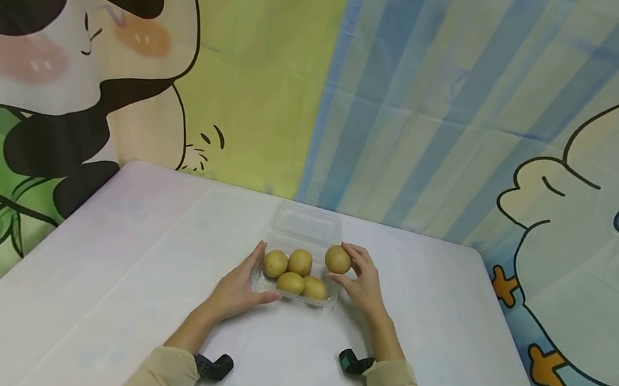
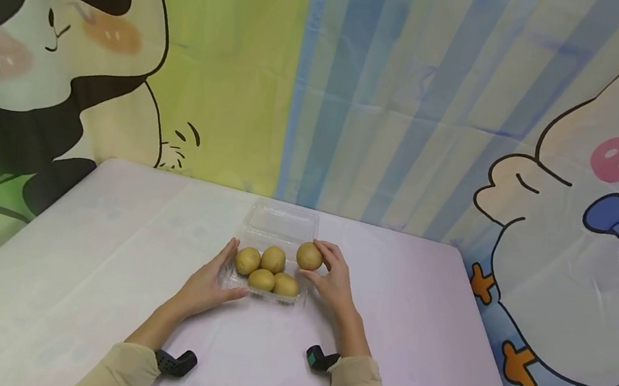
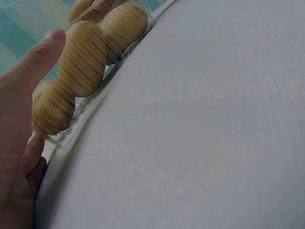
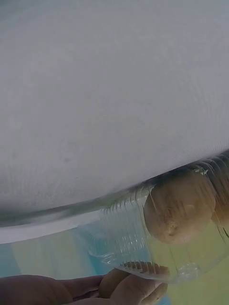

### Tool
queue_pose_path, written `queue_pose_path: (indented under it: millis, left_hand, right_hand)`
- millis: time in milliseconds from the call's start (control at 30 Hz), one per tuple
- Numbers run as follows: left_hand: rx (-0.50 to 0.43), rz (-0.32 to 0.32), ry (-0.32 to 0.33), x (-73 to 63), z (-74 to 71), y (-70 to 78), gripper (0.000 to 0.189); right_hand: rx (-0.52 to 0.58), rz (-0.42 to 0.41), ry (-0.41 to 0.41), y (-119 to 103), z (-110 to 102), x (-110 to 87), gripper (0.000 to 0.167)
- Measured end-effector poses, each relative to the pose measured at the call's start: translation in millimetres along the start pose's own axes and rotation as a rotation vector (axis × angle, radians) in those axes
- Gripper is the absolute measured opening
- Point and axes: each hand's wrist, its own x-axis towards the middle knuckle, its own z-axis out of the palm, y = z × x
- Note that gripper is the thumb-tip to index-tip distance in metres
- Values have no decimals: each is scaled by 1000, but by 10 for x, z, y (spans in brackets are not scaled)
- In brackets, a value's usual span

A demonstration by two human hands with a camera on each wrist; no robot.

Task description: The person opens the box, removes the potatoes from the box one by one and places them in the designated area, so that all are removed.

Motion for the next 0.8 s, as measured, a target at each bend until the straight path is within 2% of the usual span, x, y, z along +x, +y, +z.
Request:
queue_pose_path:
  millis: [333, 467, 800]
  left_hand:
    - [-2, -23, -12, -62, 17, 9, 119]
    - [-1, -22, 6, -72, 2, 2, 119]
    - [-11, -8, -5, 6, 8, 16, 119]
  right_hand:
    - [116, 145, 53, 55, -84, -129, 66]
    - [116, 158, 56, 87, -104, -124, 67]
    - [134, 160, 117, 222, -262, -116, 69]
